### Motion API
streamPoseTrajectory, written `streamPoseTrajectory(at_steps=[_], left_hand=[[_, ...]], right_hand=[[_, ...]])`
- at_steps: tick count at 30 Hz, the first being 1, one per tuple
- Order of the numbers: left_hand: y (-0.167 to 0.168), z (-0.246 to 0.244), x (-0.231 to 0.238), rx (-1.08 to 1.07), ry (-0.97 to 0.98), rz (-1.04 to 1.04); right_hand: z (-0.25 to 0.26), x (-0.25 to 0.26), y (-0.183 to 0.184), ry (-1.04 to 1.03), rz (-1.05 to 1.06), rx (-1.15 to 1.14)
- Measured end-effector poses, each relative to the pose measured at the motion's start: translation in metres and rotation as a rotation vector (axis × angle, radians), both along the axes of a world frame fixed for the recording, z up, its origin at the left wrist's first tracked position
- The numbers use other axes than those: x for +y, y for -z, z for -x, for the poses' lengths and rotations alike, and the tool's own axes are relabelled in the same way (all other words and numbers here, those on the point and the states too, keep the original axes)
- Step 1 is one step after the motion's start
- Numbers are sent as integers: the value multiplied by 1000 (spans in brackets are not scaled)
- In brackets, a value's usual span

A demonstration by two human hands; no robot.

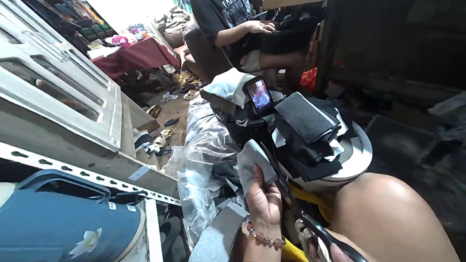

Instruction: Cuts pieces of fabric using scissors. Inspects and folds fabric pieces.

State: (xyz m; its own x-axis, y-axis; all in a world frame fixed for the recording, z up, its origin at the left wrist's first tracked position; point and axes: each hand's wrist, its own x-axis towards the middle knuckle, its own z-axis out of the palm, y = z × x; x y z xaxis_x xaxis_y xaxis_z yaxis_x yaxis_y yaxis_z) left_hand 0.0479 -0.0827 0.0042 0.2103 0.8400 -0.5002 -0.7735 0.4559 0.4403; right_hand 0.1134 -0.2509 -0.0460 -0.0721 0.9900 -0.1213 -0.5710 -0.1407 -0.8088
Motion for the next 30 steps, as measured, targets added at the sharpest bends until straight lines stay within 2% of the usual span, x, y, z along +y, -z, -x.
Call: streamPoseTrajectory(at_steps=[3, 11, 17, 24, 27, 30], left_hand=[[4, -1, -5, -7, 52, 5], [10, 4, -5, 10, 107, 13], [15, 5, -18, 112, 196, 16], [20, 8, -16, 82, 168, 21], [16, 8, -17, 133, 175, 58], [18, 13, -21, 136, 276, 27]], right_hand=[[1, 5, 2, 19, 18, 62], [1, 2, -1, 74, -44, -23], [-1, 7, 3, 51, -2, 33], [0, 6, -1, 97, -19, 75], [-3, 2, 1, 68, -20, 48], [-8, -1, 5, 22, -17, -9]])
